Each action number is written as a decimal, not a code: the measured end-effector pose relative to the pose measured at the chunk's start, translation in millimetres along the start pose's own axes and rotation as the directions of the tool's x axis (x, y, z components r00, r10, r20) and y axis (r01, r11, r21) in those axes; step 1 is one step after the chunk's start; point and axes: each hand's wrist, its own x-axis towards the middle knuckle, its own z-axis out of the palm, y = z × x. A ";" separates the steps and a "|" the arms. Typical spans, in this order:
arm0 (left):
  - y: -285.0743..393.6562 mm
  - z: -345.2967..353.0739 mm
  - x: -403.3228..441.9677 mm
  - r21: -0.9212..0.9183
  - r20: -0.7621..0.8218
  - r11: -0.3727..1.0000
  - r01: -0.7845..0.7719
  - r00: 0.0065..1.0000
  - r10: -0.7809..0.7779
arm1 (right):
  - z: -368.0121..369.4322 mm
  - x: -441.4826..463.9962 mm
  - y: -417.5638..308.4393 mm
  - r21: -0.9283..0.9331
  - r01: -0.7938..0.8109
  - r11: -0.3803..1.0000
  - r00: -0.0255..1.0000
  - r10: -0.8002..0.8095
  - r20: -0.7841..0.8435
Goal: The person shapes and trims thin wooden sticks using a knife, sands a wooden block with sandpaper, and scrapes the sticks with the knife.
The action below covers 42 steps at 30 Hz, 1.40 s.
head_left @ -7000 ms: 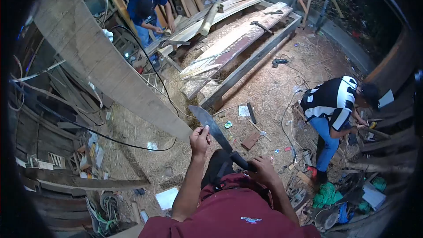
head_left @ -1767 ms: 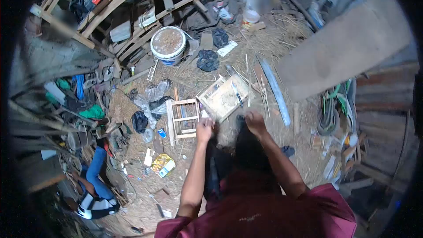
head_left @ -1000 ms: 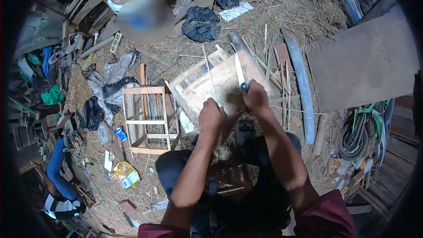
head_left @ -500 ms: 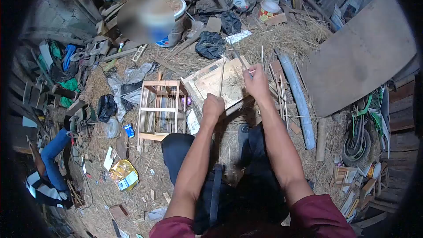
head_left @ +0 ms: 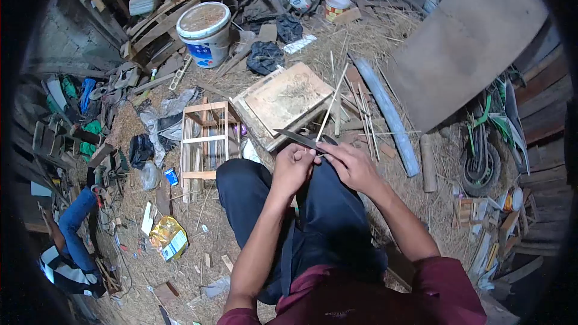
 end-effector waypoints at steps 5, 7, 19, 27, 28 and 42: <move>7.3 3.1 -7.2 0.077 0.038 0.996 -0.042 0.999 0.039 | 7.7 -13.4 15.8 -0.116 -0.061 0.991 0.998 0.060 -0.011; 18.7 3.6 -25.2 0.017 0.067 1.000 0.013 0.998 -0.014 | 6.0 -13.7 19.5 -0.129 -0.075 0.989 0.997 0.073 -0.023; 9.4 6.2 -15.2 0.294 -0.013 0.954 -0.054 0.998 0.060 | -23.8 -10.4 -14.0 -0.220 0.009 0.976 0.970 0.045 0.240; -28.5 -2.2 -73.9 0.012 -0.050 0.999 0.038 0.998 -0.037 | -11.8 -20.1 29.1 -0.137 -0.018 0.990 0.979 0.046 0.197; -36.9 -6.2 -83.3 -0.044 -0.041 0.998 0.055 0.998 -0.056 | -14.5 -20.6 29.6 -0.092 -0.084 0.992 0.972 0.102 0.210; 24.5 2.0 -20.0 -0.077 -0.013 0.996 -0.039 0.999 0.038 | -32.9 26.8 20.6 0.232 -0.337 0.912 0.896 0.386 -0.217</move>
